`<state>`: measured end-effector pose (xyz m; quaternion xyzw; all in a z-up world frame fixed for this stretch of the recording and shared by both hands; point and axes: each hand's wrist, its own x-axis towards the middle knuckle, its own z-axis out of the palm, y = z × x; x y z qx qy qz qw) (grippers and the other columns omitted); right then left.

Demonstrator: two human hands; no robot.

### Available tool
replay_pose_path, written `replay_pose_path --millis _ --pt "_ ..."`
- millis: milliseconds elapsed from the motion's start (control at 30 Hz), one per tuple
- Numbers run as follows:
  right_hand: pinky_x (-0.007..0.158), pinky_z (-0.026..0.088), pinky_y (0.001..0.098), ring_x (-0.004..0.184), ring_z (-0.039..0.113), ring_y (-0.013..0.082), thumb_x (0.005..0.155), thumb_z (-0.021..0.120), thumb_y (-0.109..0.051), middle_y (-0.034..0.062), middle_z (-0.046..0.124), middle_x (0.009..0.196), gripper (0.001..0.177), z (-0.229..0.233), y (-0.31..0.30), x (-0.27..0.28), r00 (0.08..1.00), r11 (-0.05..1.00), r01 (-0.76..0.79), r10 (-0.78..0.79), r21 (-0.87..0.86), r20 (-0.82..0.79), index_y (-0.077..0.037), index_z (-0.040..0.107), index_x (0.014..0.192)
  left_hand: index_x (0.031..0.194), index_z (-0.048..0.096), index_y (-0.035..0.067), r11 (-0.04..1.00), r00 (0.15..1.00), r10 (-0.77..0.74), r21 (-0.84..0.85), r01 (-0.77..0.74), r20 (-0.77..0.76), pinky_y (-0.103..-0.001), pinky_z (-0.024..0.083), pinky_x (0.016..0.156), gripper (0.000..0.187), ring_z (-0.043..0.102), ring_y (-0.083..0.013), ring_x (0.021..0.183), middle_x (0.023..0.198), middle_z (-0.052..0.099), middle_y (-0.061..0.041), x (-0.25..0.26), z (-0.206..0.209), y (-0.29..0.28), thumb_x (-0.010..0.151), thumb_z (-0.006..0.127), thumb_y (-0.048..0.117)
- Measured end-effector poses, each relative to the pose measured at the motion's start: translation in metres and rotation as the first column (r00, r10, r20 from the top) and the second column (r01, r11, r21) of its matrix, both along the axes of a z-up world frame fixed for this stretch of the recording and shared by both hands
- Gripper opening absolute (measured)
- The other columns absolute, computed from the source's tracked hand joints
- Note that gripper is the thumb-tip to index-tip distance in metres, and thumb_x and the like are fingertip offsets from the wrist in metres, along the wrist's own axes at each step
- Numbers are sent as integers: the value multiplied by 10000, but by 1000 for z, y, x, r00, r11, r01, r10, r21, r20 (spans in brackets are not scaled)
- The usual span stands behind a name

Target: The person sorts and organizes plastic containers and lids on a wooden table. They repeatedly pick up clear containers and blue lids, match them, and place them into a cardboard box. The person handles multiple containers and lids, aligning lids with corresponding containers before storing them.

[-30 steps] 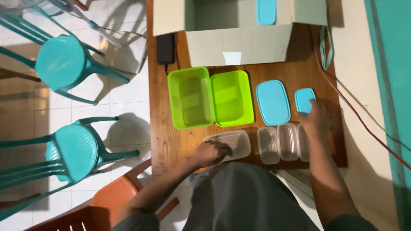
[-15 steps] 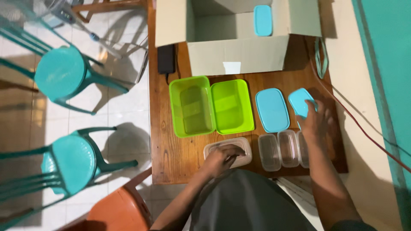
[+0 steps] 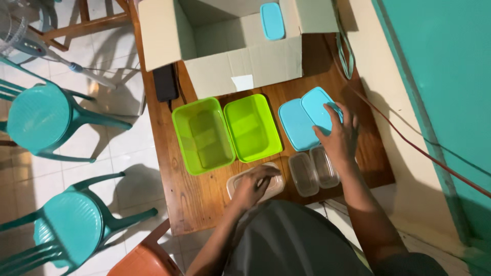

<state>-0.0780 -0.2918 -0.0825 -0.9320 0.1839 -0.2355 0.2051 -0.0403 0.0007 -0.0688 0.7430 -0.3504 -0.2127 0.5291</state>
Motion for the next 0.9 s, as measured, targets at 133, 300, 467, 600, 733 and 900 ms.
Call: replay_pose_path --millis 133,300,467,600,733,900 --pt "1114 479 434 1327 553 293 849 863 -178 120 571 1440 726 2 15 -3 970 638 -216 52 739 238 -127 498 1475 1198 702 62 996 972 85 41 -78 -218 -364 604 919 223 730 -233 1074 1192 741 -87 7 -8 -20 1003 594 77" --pt "1000 554 446 1229 616 271 823 815 -90 131 593 1322 816 15 45 -8 912 -91 -397 75 913 404 -89 376 1511 1517 376 77 987 795 0 -126 -97 -606 -362 561 980 535 678 -238 1166 1323 625 -158 6 -13 -45 1050 578 241" --pt "1113 516 441 1354 549 259 864 775 -26 135 488 1424 897 25 64 -5 825 -8 -540 193 841 531 -122 234 1573 1579 307 76 924 659 51 -215 -316 -750 -374 587 929 647 658 -246 1070 1272 575 -199 3 -12 -49 1028 615 213" --pt "1194 429 405 1439 452 216 904 767 -74 137 367 1584 1018 29 65 -4 820 230 -566 255 791 512 -144 79 1650 1603 307 72 882 723 206 -194 -429 -659 -370 597 934 688 651 -228 1050 1213 567 -169 11 0 -36 1011 647 152" --pt "1034 560 383 1207 613 206 1016 673 -122 153 548 1412 681 26 60 -5 896 179 -441 131 879 423 -54 349 1612 1606 308 65 857 790 339 -179 -483 -511 -358 613 931 696 672 -224 1056 1233 605 -165 17 12 -28 1005 654 127" --pt "863 598 338 979 714 190 1082 629 -116 126 711 1135 451 38 41 -3 904 238 -426 140 873 403 6 554 1509 1583 282 68 823 802 341 -256 -507 -491 -345 613 930 697 685 -213 1067 1223 591 -137 25 23 -27 991 645 129"
